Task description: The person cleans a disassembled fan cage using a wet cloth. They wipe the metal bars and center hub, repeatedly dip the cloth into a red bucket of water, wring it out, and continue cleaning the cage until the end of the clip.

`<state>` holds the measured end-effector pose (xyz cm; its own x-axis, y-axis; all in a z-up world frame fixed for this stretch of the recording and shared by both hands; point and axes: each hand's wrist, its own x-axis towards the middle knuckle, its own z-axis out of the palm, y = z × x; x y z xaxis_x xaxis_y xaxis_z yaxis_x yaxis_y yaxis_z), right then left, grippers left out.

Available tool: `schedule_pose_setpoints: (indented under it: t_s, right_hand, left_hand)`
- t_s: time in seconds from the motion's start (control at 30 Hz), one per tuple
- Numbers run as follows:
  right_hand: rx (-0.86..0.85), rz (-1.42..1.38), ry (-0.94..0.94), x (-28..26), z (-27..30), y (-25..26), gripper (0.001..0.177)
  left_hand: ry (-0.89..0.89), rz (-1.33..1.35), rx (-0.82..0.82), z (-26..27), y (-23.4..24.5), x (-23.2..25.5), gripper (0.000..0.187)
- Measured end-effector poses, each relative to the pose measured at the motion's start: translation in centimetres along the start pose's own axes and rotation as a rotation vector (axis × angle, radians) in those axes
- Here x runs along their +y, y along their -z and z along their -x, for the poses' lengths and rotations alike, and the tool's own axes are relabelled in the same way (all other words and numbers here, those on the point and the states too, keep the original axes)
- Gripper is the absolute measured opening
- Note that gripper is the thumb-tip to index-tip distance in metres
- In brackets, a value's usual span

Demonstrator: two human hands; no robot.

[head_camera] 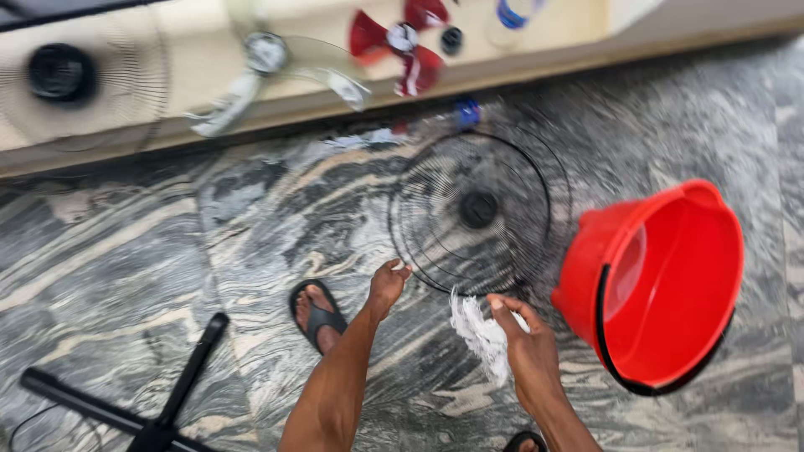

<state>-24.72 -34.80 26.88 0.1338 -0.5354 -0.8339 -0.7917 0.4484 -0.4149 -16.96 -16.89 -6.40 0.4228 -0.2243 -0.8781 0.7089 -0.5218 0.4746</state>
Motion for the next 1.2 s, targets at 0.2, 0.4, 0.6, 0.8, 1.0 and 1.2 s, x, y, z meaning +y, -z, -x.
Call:
schedule_pose_setpoints:
  t_s: [0.2, 0.4, 0.6, 0.8, 1.0, 1.2]
  right_hand:
    - [0.112, 0.011, -0.242, 12.8, -3.7, 7.8, 0.047]
    - [0.0, 0.066, -0.329, 28.2, -6.0, 15.3, 0.052]
    - [0.039, -0.058, -0.238, 25.0, -2.1, 14.0, 0.045]
    - [0.084, -0.136, -0.103, 11.5, 4.0, 12.0, 0.043]
    - [-0.184, -0.464, 0.241, -3.9, 11.0, 9.7, 0.044]
    - [-0.434, -0.627, 0.445, -14.3, 19.3, 9.0, 0.057]
  left_hand:
    - [-0.037, 0.403, 0.133, -4.9, -7.1, -2.3, 0.078]
    - [0.115, 0.284, 0.239, -5.0, -7.6, -1.1, 0.048]
    - [-0.022, 0.528, 0.078, 2.2, -4.8, 0.0, 0.029]
    - [0.1, 0.392, 0.242, 16.3, 2.7, 0.3, 0.028]
    - [0.154, 0.461, 0.151, 27.7, 6.0, 10.7, 0.026]
    - [0.086, 0.574, -0.079, 42.4, 4.5, 25.3, 0.027]
